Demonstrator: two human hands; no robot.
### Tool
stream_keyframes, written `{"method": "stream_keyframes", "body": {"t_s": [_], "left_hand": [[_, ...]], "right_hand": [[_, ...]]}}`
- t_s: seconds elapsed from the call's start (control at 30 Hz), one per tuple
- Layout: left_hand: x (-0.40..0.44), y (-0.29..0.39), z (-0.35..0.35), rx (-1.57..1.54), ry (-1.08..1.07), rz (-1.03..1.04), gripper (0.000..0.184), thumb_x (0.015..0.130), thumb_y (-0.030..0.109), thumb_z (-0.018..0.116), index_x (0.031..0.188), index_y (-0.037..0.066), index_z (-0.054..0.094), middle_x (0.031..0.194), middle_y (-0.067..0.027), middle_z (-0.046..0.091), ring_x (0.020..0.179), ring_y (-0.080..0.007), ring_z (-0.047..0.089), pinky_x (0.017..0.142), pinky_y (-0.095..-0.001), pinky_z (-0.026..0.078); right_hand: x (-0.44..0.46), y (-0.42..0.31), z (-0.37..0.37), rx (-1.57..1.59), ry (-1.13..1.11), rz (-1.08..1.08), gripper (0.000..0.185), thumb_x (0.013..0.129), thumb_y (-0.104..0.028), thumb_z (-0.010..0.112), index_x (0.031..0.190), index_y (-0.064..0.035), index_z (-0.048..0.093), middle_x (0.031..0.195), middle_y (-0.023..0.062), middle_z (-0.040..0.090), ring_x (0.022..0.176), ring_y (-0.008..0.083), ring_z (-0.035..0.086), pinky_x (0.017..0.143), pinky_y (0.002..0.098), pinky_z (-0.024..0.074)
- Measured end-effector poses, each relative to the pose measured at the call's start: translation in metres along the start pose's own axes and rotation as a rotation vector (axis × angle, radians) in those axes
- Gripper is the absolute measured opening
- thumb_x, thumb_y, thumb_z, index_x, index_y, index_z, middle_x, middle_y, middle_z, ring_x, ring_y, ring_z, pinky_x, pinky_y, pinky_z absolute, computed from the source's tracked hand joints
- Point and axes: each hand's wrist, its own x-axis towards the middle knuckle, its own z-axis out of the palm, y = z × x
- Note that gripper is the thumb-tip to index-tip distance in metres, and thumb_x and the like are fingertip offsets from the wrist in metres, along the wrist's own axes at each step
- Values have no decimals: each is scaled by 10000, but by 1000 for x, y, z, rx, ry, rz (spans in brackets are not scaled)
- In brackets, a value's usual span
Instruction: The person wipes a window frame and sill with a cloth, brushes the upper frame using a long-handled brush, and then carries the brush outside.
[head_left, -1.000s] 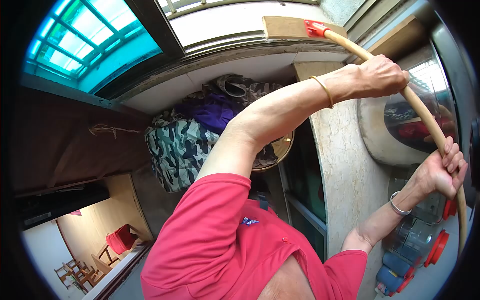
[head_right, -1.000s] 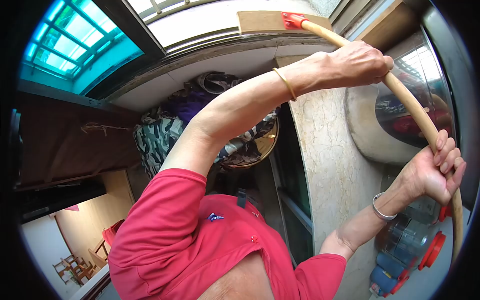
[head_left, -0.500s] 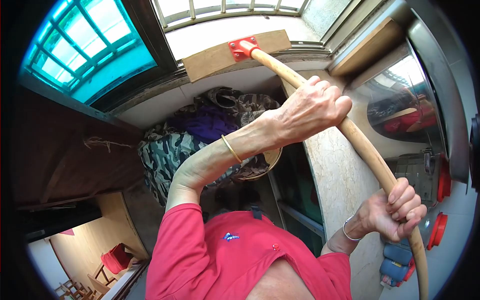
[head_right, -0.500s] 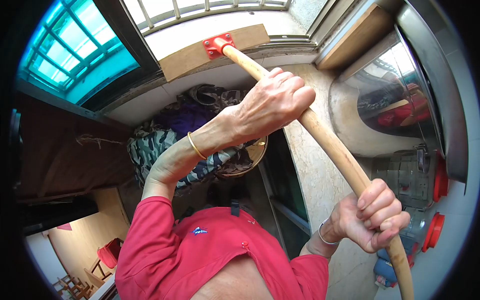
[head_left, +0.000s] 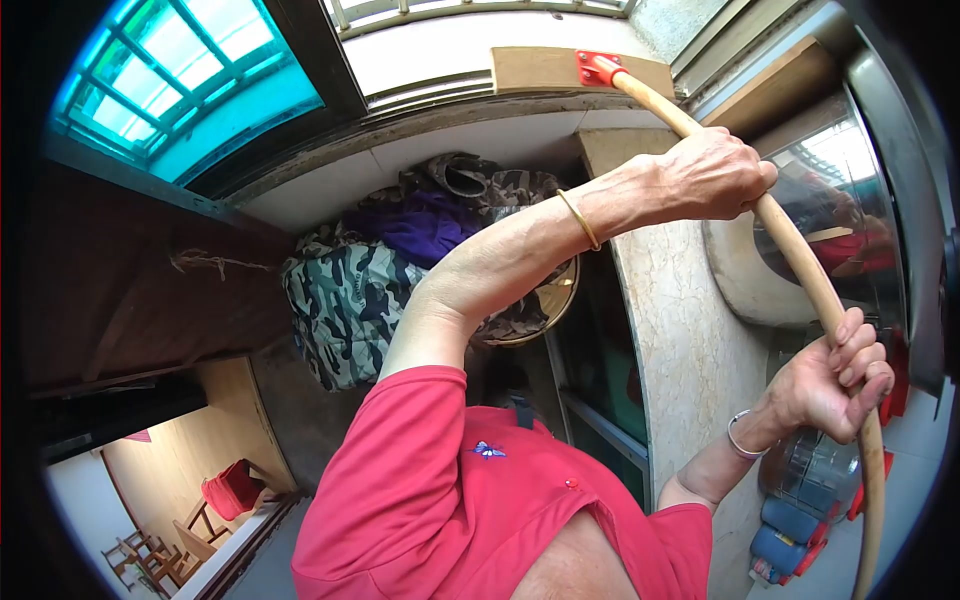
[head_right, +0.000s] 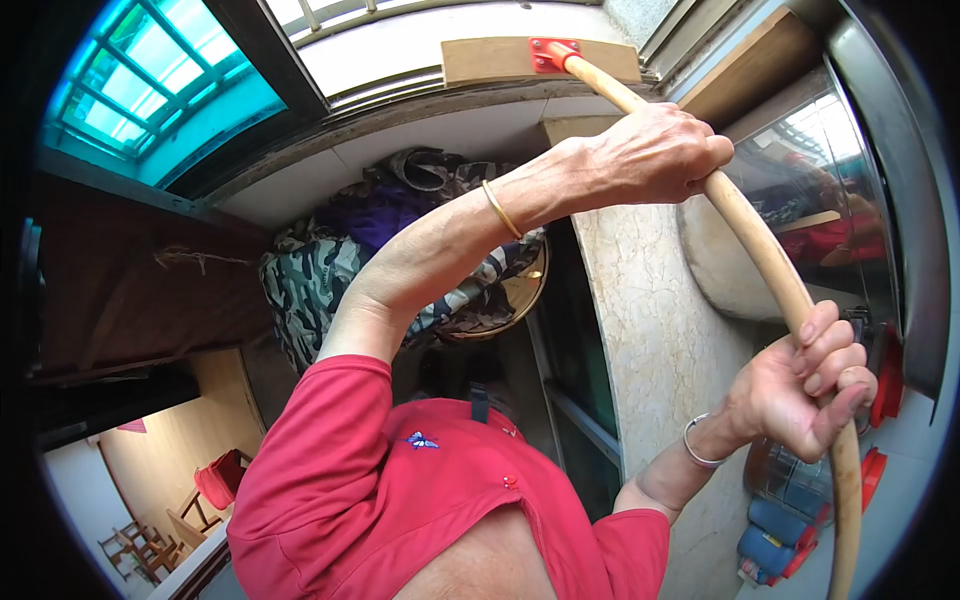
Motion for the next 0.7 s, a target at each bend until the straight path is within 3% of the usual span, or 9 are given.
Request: {"method": "stream_keyframes", "body": {"t_s": [0.23,0.37,0.43,0.7], "left_hand": [[-52,32,-67,215,94,-184,160,756,114,630,668,27,530,581,-146,582,606,-311,640,587,-415,513],[-57,48,-94,250,107,-152,193,747,151,636,637,37,525,551,-145,575,526,-304,633,472,-397,498],[-48,60,-101,280,134,-97,201,717,162,652,603,48,531,481,-136,555,447,-274,614,396,-369,474],[-38,57,-111,337,165,47,293,724,249,706,565,62,545,438,-88,530,403,-206,588,365,-328,456]], "right_hand": [[6,-2,14,273,-101,190,383,878,-140,513,539,-173,338,516,-50,297,488,90,270,601,265,336],[9,-16,17,397,-144,221,377,855,-116,554,544,-169,347,529,-46,306,527,89,288,611,259,335],[24,-31,8,435,-181,191,378,854,-95,549,544,-162,343,530,-35,302,548,100,291,612,254,331],[0,-54,31,288,-61,13,406,862,-126,553,549,-157,297,552,-36,249,552,114,274,632,276,322]]}}
